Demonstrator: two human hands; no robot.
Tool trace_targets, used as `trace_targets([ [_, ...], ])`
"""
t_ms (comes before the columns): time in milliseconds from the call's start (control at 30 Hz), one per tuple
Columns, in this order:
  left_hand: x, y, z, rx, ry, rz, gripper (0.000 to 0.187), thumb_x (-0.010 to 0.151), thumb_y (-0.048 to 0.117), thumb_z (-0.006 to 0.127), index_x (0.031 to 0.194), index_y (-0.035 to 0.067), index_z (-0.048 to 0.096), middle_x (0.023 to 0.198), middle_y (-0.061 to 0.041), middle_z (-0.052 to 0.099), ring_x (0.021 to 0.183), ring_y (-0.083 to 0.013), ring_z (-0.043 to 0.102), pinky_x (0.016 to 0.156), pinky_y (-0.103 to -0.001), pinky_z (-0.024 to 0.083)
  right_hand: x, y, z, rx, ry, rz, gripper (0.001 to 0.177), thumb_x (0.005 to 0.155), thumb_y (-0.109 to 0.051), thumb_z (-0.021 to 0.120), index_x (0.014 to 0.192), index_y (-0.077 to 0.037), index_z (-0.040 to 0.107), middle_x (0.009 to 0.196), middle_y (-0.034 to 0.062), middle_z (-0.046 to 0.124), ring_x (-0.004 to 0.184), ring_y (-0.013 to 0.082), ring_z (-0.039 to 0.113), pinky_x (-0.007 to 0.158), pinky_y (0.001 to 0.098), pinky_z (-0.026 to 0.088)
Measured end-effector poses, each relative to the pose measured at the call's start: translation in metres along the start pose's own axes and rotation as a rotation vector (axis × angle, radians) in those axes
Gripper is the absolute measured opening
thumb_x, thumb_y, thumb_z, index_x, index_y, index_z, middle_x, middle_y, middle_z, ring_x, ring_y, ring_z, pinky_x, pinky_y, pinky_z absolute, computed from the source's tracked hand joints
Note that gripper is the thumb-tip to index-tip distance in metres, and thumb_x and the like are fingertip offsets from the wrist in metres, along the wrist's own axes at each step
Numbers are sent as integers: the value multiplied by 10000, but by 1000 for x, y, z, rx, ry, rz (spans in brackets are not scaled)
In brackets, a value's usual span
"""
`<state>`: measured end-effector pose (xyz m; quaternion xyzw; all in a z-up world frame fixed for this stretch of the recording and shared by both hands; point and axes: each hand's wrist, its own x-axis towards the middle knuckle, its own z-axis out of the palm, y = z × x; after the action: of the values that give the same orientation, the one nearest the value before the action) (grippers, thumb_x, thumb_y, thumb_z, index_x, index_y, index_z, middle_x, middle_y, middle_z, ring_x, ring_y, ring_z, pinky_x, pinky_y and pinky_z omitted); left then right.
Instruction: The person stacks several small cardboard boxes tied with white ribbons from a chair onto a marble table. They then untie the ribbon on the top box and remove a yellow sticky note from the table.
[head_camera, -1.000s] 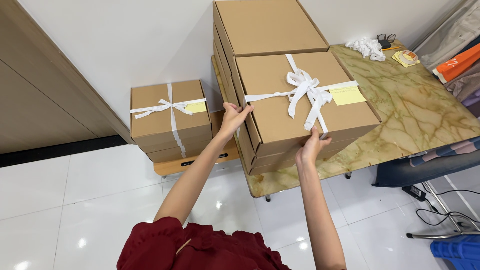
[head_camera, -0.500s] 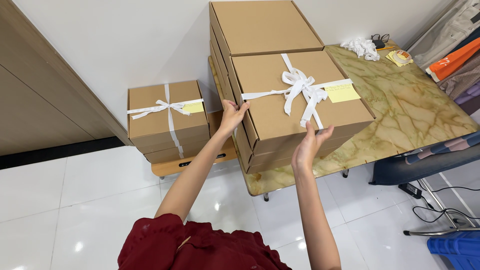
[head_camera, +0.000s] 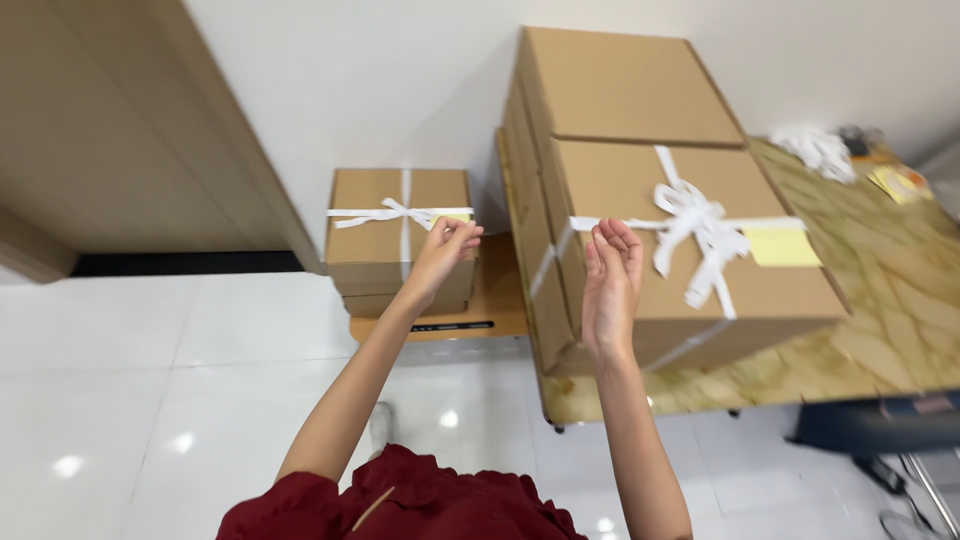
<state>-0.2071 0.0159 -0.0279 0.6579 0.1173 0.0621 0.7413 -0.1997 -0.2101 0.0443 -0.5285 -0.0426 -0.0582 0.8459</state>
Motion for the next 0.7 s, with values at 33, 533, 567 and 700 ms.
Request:
trace_targets([
  [33,-5,7,-16,-5,23,4,418,1031,418,584,1224,63,474,1334,-217,646,1274,-339,611,1101,-502,425,3,5,9,1,-22,8,329,996,-100,578,1314,-99,490,1262,32,469,1271,122,501,1114,285,400],
  [533,57,-34,-274,29,343,-248,323,1029,396,535,1154,101,571,1274,-118,700,1208,-267,654,1037,-432,465,64,117,143,-113,-106,307,172,1012,-173,571,1175,-119,556,1145,53,697,1068,104,685,949,243,542],
  [567,69,-45,-286,33,359,-278,309,1023,372,535,1156,97,581,1270,-116,701,1207,-271,658,1035,-445,472,68,123,151,-148,-100,313,162,1016,-176,571,1169,-122,564,1144,61,702,1069,112,688,956,262,542],
  [700,116,-106,-333,36,389,-379,324,1013,378,547,1160,94,598,1256,-114,701,1212,-281,656,1033,-490,473,82,151,176,-242,-95,344,150,1020,-183,579,1157,-120,583,1131,77,713,1065,128,696,971,307,542],
])
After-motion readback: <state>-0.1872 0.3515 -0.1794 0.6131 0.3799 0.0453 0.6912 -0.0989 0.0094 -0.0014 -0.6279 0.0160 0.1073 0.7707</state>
